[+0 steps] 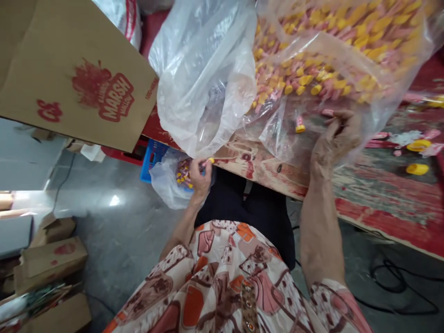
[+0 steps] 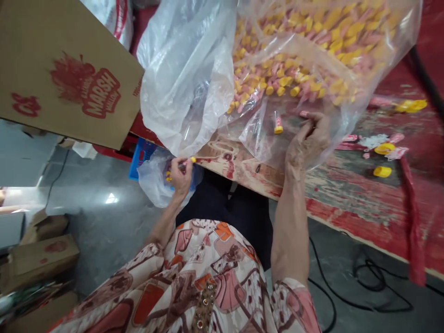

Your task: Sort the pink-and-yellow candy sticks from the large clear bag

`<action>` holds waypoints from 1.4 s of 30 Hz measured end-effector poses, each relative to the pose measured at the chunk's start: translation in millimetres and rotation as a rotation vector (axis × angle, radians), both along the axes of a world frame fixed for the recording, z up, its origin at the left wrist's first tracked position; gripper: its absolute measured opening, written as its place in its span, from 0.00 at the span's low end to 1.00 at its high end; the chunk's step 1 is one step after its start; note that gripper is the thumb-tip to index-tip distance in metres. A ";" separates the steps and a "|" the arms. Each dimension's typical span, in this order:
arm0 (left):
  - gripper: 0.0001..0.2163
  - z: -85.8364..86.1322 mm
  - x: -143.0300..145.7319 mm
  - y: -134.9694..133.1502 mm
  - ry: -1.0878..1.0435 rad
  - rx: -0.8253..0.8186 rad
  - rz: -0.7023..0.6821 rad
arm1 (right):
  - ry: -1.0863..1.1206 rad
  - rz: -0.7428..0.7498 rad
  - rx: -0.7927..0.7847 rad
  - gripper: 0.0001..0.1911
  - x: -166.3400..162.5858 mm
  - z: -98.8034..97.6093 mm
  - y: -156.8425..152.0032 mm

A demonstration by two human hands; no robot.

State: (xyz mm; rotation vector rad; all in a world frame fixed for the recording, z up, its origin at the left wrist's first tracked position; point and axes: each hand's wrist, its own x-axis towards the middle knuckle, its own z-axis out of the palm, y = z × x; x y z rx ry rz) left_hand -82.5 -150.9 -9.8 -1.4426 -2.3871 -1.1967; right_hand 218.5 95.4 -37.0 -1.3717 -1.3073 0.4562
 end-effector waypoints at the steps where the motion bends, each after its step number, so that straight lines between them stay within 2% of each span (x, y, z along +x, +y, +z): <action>1: 0.15 -2.5 -16.2 -17.5 0.048 -0.043 0.075 | 0.006 0.012 0.005 0.17 -0.2 -0.8 -0.6; 4: 0.11 -9.7 -41.3 -47.1 0.136 -0.110 0.165 | 0.002 0.047 -0.018 0.19 -1.8 -4.1 -0.8; 6: 0.10 -13.0 -34.2 -39.5 0.170 -0.079 0.098 | 0.000 0.051 -0.039 0.19 -3.5 -5.1 -0.5; 8: 0.11 -15.4 -11.3 -10.0 0.193 -0.037 -0.053 | 0.004 0.038 -0.050 0.19 -4.8 -2.0 -1.9; 13: 0.12 -13.5 72.1 87.0 0.136 -0.026 -0.497 | 0.065 0.002 -0.111 0.17 -3.7 20.3 -15.0; 16: 0.09 -10.9 102.6 123.2 0.101 -0.014 -0.623 | 0.132 -0.046 -0.176 0.16 -6.2 24.2 -12.7; 19: 0.09 -5.7 113.4 156.2 0.019 0.040 -0.608 | 0.155 -0.059 -0.165 0.16 -8.1 20.7 -2.6; 24: 0.10 16.4 135.9 206.9 -0.045 0.091 -0.564 | 0.169 -0.043 -0.178 0.18 -9.0 15.3 3.7; 27: 0.10 27.1 150.3 217.7 -0.052 0.205 -0.535 | 0.188 -0.018 -0.188 0.18 -10.1 13.7 4.6; 30: 0.08 27.5 155.8 224.8 -0.028 0.272 -0.517 | 0.192 0.000 -0.198 0.19 -10.5 13.7 5.9; 32: 0.09 20.1 155.4 235.4 -0.001 0.162 -0.534 | 0.185 0.003 -0.210 0.20 -10.3 14.8 6.1; 35: 0.13 2.9 152.2 257.2 0.022 -0.112 -0.521 | 0.176 0.010 -0.232 0.19 -10.2 17.3 5.3; 37: 0.11 -5.3 148.3 268.7 0.028 -0.239 -0.537 | 0.179 0.014 -0.236 0.19 -10.4 18.5 4.7; 40: 0.10 -5.5 139.1 270.5 0.021 -0.291 -0.684 | 0.194 0.010 -0.234 0.18 -11.3 18.9 5.3; 42: 0.11 -0.7 131.1 259.9 -0.004 -0.222 -0.749 | 0.212 -0.005 -0.233 0.18 -12.0 18.7 6.4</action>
